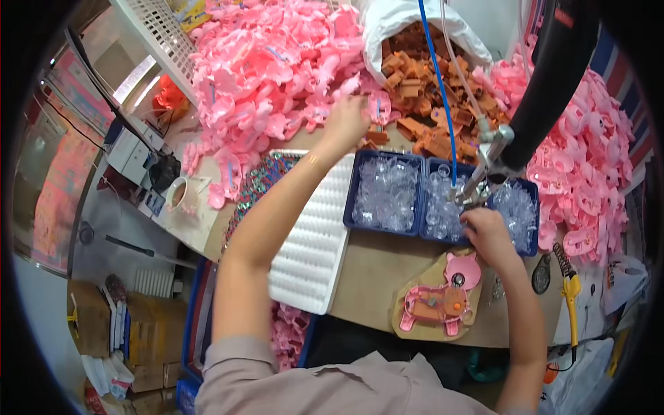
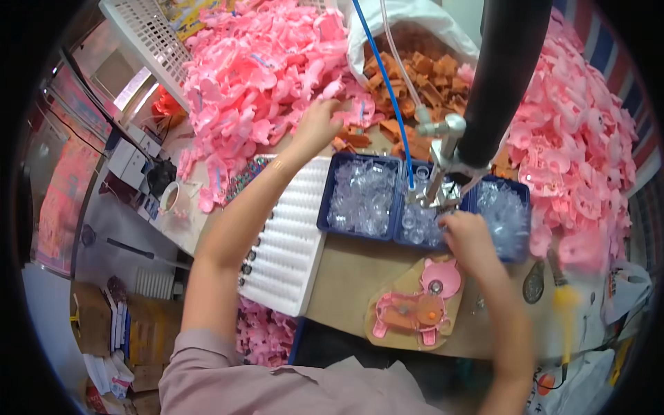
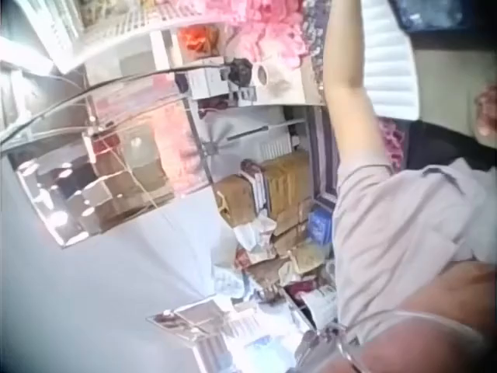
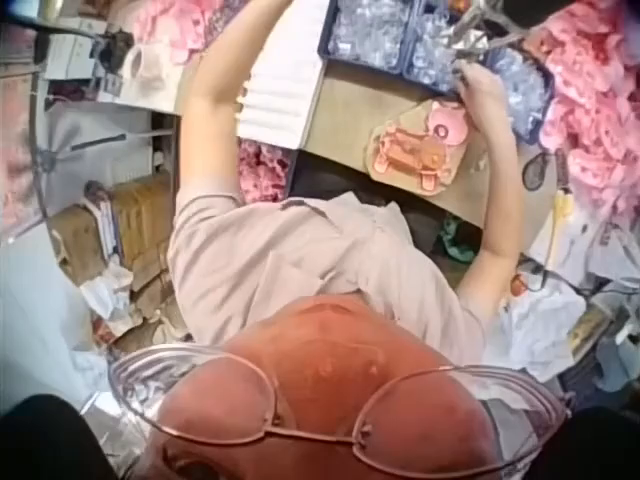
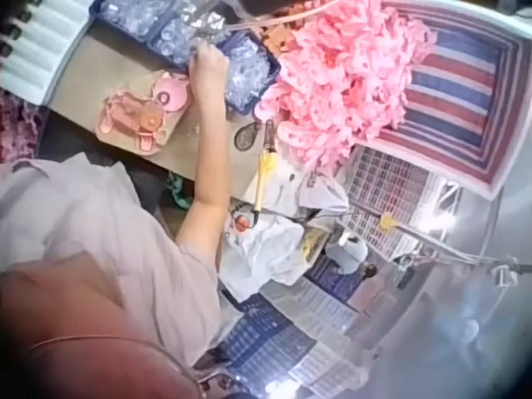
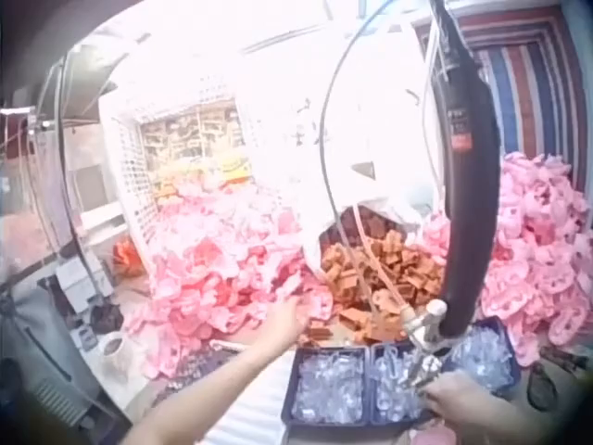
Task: Assembling toy pink ponies by installing internal electronics and joining housing parts.
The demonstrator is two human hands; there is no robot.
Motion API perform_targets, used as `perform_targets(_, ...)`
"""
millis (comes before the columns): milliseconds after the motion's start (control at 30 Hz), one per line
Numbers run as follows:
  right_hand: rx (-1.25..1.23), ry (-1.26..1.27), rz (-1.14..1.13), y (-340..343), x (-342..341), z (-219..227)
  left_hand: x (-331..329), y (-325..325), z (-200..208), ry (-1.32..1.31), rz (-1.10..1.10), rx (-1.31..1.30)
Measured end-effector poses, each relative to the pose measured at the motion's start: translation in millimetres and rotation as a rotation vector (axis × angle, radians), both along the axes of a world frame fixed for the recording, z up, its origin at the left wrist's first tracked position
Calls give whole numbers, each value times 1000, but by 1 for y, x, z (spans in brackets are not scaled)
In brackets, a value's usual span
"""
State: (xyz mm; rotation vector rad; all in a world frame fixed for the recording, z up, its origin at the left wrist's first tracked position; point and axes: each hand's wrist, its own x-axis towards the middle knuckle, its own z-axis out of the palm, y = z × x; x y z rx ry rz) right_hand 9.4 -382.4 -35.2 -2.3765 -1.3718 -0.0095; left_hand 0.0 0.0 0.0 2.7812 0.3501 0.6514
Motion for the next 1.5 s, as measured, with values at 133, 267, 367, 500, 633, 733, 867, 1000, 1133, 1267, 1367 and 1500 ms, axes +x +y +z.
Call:
perform_targets(133, 53, -41, -133, -12, -20, -6, 69, 21, -19, -118, 275, 43)
perform_targets(267, 203, 34, -234, -12, -16, -2, 89, 54, -26, -157, 237, 105)
perform_targets(367, 268, 183, -255, -16, -16, 6, 72, 53, -21, 18, 203, 45)
perform_targets(500, 322, 39, -284, -20, -25, 9, 6, 33, -5, -224, 49, 28)
perform_targets(633, 416, 94, -369, -34, -32, 2, -44, 26, 5, -331, 135, -497)
perform_targets(733, 452, 238, -443, -41, -41, 12, -78, 72, -2, -826, -74, -1161)
perform_targets(867, 549, 886, -498, -87, -93, 34, -162, 53, 37, -475, -619, -1837)
perform_targets(1000, 403, 1021, -574, -117, -155, 34, -216, 23, 19, -174, -976, -1971)
perform_targets(1133, 77, 320, -446, -103, -170, 18, -253, -38, -2, -239, -648, -2096)
perform_targets(1267, -48, 123, -399, -96, -168, 17, -251, -120, -3, -131, -721, -2216)
perform_targets(1367, -158, 132, -356, -95, -164, 24, -261, -161, 6, -92, -106, -1998)
perform_targets(1500, 417, 1081, -297, -97, -176, 35, -242, -202, 8, 196, 37, -2440)
